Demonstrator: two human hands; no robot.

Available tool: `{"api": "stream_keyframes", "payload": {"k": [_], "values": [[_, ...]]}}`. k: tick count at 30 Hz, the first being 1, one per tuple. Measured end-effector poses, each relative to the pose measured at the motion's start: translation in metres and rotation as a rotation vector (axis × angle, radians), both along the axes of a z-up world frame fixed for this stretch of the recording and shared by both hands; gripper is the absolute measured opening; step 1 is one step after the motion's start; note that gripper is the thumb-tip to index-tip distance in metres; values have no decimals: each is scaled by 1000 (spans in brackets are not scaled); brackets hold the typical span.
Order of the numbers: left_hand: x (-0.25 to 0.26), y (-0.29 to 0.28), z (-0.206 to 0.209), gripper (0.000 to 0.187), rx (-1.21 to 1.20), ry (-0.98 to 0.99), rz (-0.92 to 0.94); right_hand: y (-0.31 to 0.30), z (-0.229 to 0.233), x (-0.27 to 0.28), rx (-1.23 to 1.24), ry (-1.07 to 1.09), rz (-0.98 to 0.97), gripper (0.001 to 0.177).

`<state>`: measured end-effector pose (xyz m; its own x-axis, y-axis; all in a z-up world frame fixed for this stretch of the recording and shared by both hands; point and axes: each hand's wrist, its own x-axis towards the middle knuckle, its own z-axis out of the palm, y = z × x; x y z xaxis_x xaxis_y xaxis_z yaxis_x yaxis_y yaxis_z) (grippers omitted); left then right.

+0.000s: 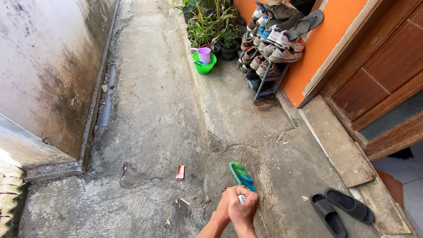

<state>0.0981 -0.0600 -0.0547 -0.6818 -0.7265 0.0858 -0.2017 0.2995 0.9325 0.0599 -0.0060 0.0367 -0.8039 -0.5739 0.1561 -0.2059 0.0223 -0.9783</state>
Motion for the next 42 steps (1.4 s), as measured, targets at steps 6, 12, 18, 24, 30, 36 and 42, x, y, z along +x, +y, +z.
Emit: {"api": "stream_keyframes", "payload": {"k": [6,12,18,24,30,36,42], "values": [[23,-6,-11,25,-64,-57,1,-1,0,11,30,51,40,35],[14,3,35,26,-145,-123,-55,13,22,-3,137,112,3,38],[-19,18,90,18,-236,-163,-193,43,78,-34,45,156,4,37],[-29,13,69,13,-164,-240,-375,55,83,-60,48,116,464,29],[19,1,35,15,-187,-326,-339,33,30,-20,37,69,668,35],[80,-9,-29,17,-186,-209,-214,17,11,40,-26,201,663,31],[120,-10,-8,16,-199,-428,-176,13,-4,68,5,125,701,28]]}}
